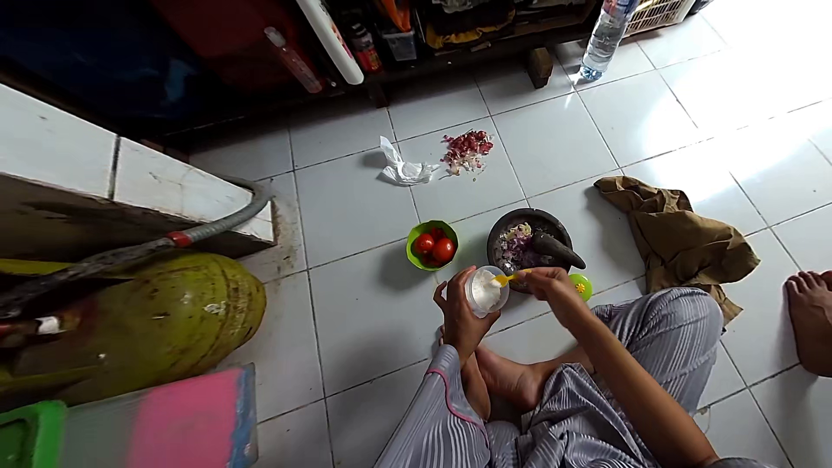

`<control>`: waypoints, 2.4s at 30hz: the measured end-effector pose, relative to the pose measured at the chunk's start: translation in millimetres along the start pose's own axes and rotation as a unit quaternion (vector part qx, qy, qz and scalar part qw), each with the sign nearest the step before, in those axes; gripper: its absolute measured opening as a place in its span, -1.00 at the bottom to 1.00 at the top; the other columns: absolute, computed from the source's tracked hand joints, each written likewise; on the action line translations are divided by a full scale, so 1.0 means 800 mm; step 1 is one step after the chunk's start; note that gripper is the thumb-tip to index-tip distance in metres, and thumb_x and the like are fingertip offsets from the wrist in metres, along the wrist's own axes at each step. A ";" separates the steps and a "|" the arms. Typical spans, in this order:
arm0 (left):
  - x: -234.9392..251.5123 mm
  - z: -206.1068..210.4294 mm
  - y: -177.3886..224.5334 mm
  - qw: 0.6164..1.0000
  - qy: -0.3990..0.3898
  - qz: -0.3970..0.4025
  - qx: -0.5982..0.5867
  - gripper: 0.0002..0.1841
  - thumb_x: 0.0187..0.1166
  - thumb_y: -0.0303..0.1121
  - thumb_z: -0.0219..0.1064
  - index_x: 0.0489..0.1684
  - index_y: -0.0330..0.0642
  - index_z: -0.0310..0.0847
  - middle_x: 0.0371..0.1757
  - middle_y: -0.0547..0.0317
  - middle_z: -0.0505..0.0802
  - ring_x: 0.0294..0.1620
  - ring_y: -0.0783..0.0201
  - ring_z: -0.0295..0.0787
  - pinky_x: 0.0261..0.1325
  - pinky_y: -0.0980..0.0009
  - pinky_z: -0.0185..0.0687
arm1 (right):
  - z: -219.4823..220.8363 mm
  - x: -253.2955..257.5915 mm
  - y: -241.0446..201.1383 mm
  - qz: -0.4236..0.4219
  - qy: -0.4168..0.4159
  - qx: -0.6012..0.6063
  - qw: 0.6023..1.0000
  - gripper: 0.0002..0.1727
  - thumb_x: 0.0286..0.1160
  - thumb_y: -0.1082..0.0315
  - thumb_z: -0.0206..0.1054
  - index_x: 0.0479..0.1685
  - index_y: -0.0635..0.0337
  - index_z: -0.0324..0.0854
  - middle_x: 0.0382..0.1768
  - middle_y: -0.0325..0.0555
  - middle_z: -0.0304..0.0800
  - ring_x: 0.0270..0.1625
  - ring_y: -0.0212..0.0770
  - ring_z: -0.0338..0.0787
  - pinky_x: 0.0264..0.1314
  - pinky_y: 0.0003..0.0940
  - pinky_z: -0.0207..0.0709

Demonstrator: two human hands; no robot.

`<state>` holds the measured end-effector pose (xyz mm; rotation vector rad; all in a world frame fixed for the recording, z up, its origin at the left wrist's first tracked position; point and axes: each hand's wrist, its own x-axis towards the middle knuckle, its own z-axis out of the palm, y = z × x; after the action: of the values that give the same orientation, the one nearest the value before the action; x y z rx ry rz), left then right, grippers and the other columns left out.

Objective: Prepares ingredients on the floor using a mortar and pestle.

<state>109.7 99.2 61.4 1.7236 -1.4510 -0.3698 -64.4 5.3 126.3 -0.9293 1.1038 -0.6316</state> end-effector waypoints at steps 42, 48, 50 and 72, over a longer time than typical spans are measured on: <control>-0.013 0.008 -0.014 0.981 0.010 -0.088 -0.170 -0.04 0.03 -0.12 0.69 0.39 -0.69 0.41 0.37 -0.43 0.66 0.43 0.14 0.62 0.51 0.41 0.47 | -0.129 0.028 0.113 0.116 0.050 -0.575 0.808 -0.46 0.53 0.46 0.37 0.53 0.36 0.53 0.60 0.44 0.40 0.53 0.49 0.50 0.44 0.35 0.45; -0.014 0.006 -0.015 0.986 0.000 -0.080 -0.145 -0.06 0.01 -0.12 0.68 0.40 -0.63 0.45 0.36 -0.40 0.68 0.42 0.04 0.63 0.53 0.26 0.47 | -0.118 0.001 0.092 0.072 0.048 -0.518 0.851 -0.71 0.38 0.53 0.43 0.05 0.53 0.75 0.18 0.49 0.71 0.30 0.37 0.70 0.40 0.24 0.50; -0.015 0.006 -0.016 0.988 -0.002 -0.084 -0.130 -0.07 -0.02 -0.16 0.68 0.40 -0.62 0.46 0.37 -0.43 0.67 0.44 -0.07 0.60 0.54 0.13 0.43 | -0.091 -0.028 0.049 -0.016 0.032 -0.473 0.880 -0.74 0.32 0.54 0.46 -0.03 0.51 0.78 0.02 0.43 0.77 0.04 0.25 0.78 0.18 0.09 0.61; -0.056 0.001 -0.076 0.922 0.195 -0.329 -0.066 -0.03 0.02 -0.43 0.75 0.50 -0.72 0.27 0.39 -0.59 0.61 0.49 -0.17 0.56 0.59 0.15 0.40 | -0.044 0.062 0.043 -0.195 0.100 -0.511 0.831 -0.51 0.47 0.36 0.47 0.38 0.35 0.67 0.33 0.38 0.71 0.44 0.45 0.61 0.43 0.40 0.45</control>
<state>137.0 139.5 3.7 1.9984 -0.5234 -0.4298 -81.2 -29.2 67.9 -2.0943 1.4767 -0.4371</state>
